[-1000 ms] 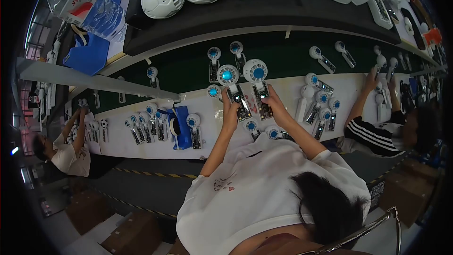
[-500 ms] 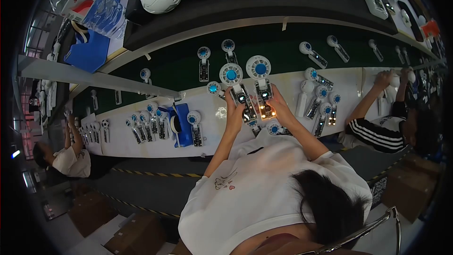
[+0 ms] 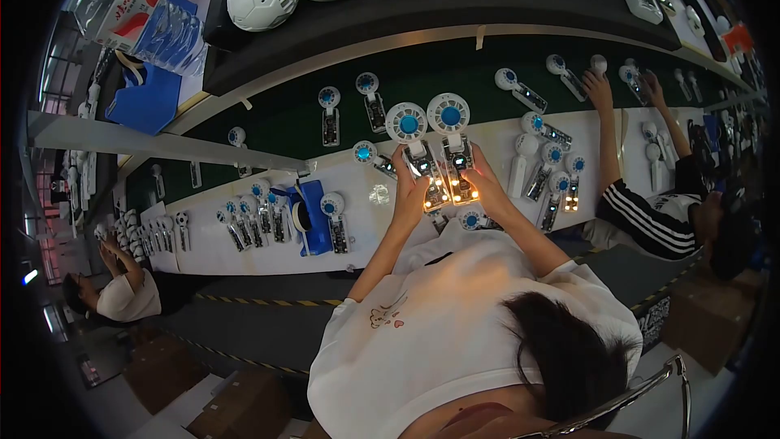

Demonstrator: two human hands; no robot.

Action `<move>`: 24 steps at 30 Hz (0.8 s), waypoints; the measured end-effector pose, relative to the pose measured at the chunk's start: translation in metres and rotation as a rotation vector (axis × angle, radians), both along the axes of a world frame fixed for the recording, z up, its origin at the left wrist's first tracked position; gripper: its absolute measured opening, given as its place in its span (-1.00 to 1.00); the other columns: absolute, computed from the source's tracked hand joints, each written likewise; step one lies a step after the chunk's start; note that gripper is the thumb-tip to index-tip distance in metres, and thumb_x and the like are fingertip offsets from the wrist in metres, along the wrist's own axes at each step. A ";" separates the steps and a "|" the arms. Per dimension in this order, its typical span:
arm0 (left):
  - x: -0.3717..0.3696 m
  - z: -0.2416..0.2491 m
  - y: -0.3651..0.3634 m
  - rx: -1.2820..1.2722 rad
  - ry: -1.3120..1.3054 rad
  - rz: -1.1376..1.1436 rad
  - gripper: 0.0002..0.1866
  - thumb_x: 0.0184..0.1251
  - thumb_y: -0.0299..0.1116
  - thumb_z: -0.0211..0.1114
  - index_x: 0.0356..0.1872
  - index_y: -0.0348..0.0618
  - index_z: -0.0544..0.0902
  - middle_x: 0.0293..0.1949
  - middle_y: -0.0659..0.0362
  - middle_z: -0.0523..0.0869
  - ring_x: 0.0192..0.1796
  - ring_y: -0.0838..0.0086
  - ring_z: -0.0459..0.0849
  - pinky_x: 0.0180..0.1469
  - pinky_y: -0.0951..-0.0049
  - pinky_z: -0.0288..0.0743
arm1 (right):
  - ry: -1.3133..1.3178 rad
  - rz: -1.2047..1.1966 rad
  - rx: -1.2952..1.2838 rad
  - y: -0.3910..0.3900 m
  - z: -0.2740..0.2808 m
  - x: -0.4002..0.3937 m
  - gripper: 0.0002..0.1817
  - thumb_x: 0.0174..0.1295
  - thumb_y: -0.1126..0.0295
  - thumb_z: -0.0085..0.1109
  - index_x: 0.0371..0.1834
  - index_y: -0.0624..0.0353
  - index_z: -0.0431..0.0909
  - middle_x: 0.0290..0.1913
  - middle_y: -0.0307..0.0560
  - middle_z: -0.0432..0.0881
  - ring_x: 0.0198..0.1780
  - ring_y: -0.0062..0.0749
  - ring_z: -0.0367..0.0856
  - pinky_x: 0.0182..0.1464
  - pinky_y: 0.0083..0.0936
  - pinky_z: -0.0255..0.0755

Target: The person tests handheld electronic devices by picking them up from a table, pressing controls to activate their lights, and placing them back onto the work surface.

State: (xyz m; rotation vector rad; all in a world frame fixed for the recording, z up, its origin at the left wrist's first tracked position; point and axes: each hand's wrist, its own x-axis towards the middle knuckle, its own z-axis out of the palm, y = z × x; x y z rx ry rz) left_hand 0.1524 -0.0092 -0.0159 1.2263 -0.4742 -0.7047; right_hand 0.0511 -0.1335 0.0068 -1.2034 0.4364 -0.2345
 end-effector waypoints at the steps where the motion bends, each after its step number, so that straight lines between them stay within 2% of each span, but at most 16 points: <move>1: 0.000 0.001 -0.001 0.014 -0.029 0.005 -0.26 -0.02 -0.63 -0.12 0.31 -0.21 -0.10 0.19 0.04 0.18 0.19 0.41 0.23 0.20 0.50 0.14 | 0.000 -0.003 0.001 -0.001 -0.001 0.000 -0.39 0.11 0.51 -0.24 0.32 0.18 0.01 0.17 -0.08 0.31 0.20 -0.43 0.28 0.24 -0.50 0.12; 11: 0.004 0.027 -0.007 0.110 -0.070 -0.016 -0.27 -0.02 -0.64 -0.14 0.30 -0.18 -0.07 0.13 0.04 0.27 0.11 0.41 0.33 0.16 0.50 0.19 | -0.070 -0.012 0.031 -0.007 0.016 0.001 -0.40 0.11 0.51 -0.21 0.31 0.22 0.02 0.15 -0.05 0.31 0.18 -0.42 0.26 0.25 -0.48 0.06; 15: 0.005 0.035 -0.008 -0.008 0.067 -0.036 -0.27 -0.02 -0.64 -0.14 0.29 -0.15 -0.07 0.09 0.06 0.30 0.03 0.46 0.38 0.08 0.54 0.26 | -0.086 -0.024 0.060 -0.006 0.015 0.003 -0.40 0.11 0.51 -0.21 0.30 0.22 0.02 0.13 -0.05 0.33 0.16 -0.44 0.27 0.23 -0.50 0.07; 16: 0.006 0.035 -0.008 0.048 0.009 -0.027 -0.27 -0.02 -0.64 -0.14 0.29 -0.15 -0.07 0.09 0.06 0.30 0.02 0.46 0.39 0.07 0.54 0.27 | -0.077 -0.024 -0.010 -0.007 0.017 0.003 -0.40 0.10 0.51 -0.20 0.30 0.22 0.03 0.13 -0.06 0.33 0.15 -0.45 0.28 0.23 -0.53 0.08; 18: 0.006 0.035 -0.007 0.106 -0.052 -0.017 -0.27 -0.02 -0.64 -0.14 0.29 -0.14 -0.07 0.09 0.07 0.30 0.02 0.47 0.40 0.06 0.55 0.28 | -0.088 -0.020 0.046 -0.007 0.016 0.002 -0.40 0.10 0.52 -0.20 0.30 0.22 0.03 0.12 -0.06 0.33 0.15 -0.45 0.28 0.23 -0.55 0.08; 20: 0.005 0.034 -0.007 0.023 0.071 -0.038 -0.27 -0.02 -0.64 -0.14 0.29 -0.13 -0.07 0.09 0.07 0.31 0.01 0.46 0.40 0.06 0.55 0.29 | -0.098 -0.017 0.101 -0.006 0.017 0.002 -0.40 0.09 0.52 -0.20 0.30 0.23 0.03 0.12 -0.06 0.33 0.15 -0.45 0.28 0.22 -0.56 0.08; 22: 0.005 0.041 -0.007 0.056 0.033 -0.031 -0.27 -0.02 -0.65 -0.14 0.29 -0.14 -0.07 0.09 0.07 0.30 0.01 0.46 0.40 0.07 0.55 0.29 | -0.096 -0.021 -0.016 -0.006 0.022 0.002 -0.39 0.09 0.52 -0.20 0.30 0.22 0.03 0.12 -0.06 0.33 0.15 -0.44 0.28 0.22 -0.55 0.08; 24: 0.006 0.043 -0.007 0.089 -0.003 -0.024 -0.27 -0.02 -0.65 -0.14 0.29 -0.14 -0.07 0.09 0.07 0.30 0.01 0.45 0.41 0.07 0.54 0.28 | -0.100 -0.018 -0.009 -0.006 0.024 0.002 -0.40 0.09 0.52 -0.21 0.30 0.23 0.03 0.12 -0.06 0.33 0.14 -0.45 0.29 0.22 -0.55 0.09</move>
